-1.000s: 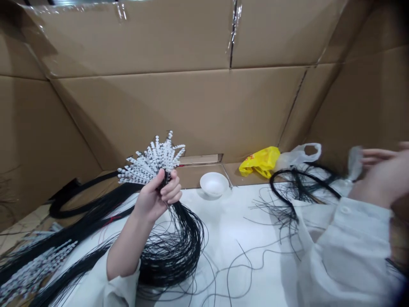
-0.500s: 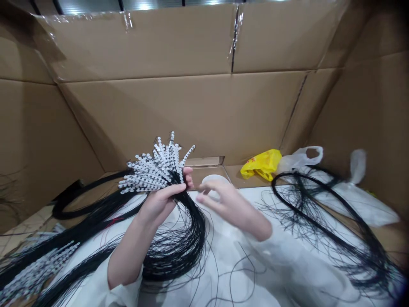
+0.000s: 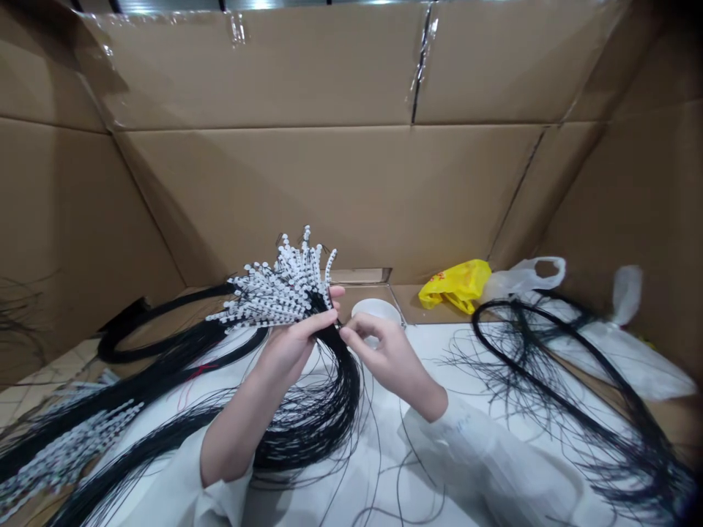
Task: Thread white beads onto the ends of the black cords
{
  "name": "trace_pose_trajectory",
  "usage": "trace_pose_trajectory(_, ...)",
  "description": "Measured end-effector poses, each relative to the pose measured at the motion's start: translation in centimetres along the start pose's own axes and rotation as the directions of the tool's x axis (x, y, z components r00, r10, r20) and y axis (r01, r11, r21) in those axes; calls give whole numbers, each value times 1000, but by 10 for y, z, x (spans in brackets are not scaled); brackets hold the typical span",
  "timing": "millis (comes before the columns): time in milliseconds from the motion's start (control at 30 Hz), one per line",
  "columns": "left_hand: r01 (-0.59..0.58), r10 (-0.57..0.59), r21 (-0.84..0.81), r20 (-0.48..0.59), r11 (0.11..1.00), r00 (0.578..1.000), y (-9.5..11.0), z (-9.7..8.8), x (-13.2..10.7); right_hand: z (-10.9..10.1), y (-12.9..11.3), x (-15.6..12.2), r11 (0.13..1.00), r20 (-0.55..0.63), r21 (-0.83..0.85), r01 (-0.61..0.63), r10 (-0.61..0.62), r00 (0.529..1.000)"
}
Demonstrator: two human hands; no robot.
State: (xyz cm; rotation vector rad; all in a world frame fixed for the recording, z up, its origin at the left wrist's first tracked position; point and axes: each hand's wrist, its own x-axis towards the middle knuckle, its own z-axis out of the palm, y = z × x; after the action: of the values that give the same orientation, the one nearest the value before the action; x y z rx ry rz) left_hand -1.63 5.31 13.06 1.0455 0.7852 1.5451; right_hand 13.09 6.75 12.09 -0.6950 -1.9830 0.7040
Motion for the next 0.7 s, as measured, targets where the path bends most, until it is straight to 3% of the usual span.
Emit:
trace_pose_trajectory(133,85,-84,-97,16,992,996,-4,1,2,3,3,-1,1000,22,14,3,-4,1000)
trace_pose_trajectory(267,181,-177,-203,37,962,984,-3,5,3,10,8,-2,994,150,86,-63,49,987)
trace_pose_trajectory(467,200,-169,-266,134,943,976,0,9,8,12,17,4,926,427,265,-270,138,894)
trace_pose_trajectory(633,289,-319,-308,-53,907,946,-3,6,6,12,20,3,863,474,314,-396,219,853)
trace_pose_trajectory(700,309,-343,-286,-75,907,936,-5,3,6,12,21,2,834,484,345,-430,234,843)
